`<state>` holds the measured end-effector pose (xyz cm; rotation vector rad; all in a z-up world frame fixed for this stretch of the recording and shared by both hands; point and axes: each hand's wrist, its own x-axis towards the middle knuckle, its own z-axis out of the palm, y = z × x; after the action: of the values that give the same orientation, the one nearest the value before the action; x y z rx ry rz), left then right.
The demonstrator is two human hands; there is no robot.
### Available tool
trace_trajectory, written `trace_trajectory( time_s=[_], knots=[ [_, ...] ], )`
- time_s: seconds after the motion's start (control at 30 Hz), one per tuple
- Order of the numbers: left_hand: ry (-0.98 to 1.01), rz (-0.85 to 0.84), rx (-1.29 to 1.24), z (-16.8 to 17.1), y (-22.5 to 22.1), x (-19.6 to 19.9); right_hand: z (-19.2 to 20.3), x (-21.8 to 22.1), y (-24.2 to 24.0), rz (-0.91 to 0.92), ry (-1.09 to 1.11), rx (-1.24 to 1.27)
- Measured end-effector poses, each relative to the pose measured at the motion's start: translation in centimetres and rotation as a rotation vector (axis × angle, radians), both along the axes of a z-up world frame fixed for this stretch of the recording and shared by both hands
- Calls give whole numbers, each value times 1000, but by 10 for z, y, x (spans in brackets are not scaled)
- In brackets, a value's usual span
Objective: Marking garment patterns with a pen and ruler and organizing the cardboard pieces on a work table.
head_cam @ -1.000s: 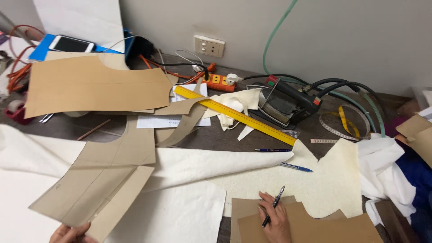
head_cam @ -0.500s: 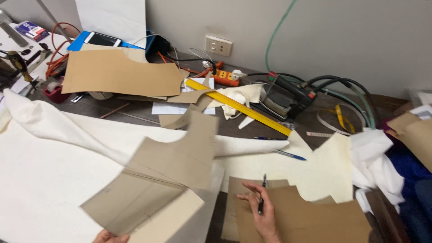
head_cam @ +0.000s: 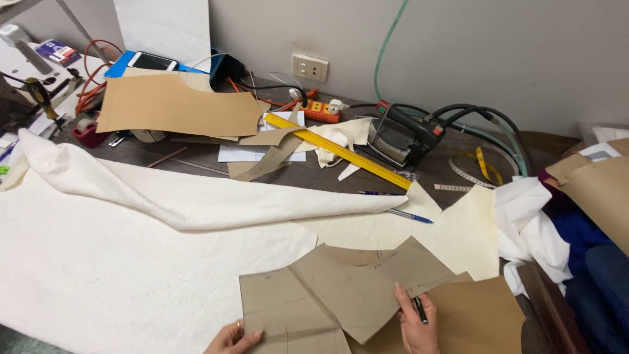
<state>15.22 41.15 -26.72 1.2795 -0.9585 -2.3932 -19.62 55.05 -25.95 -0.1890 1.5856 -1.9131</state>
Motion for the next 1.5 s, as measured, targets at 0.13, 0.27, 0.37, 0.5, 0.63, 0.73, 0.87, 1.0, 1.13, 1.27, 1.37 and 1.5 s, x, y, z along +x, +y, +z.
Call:
trace_trajectory(
  time_s=[0.13,0.27,0.37,0.5,0.63,0.73,0.87,1.0,1.13,1.27,1.37,1.5],
  knots=[
    [-4,212,199,44,-2,-25,-2,-2,5,-58,-25,-20],
    [56,154,38,18,-7,-21,1,-9,7,-83,-11,-48],
    [66,121,-17,9,-7,-21,10,-9,9,-113,-23,-36],
    [-2,131,-5,37,-7,-31,18,-9,13,-143,20,25],
    [-16,144,-4,17,-5,-30,11,-23,23,-205,24,4],
    [-54,265,-192,-25,-9,-13,27,-35,37,-156,90,-67],
    [-364,541,-371,-81,-30,20,59,-57,71,-279,258,97],
    [-371,647,-458,-104,-37,31,33,-83,125,-411,368,187],
    [-473,703,-358,-55,-17,-11,18,-89,169,-441,367,217],
    [-364,760,-301,-73,-6,-24,14,-84,184,-409,314,338],
    [-342,805,-290,-55,7,-44,6,-87,186,-381,334,356],
    [-322,848,-314,-64,12,-51,-12,-107,186,-304,437,305]
  ],
)
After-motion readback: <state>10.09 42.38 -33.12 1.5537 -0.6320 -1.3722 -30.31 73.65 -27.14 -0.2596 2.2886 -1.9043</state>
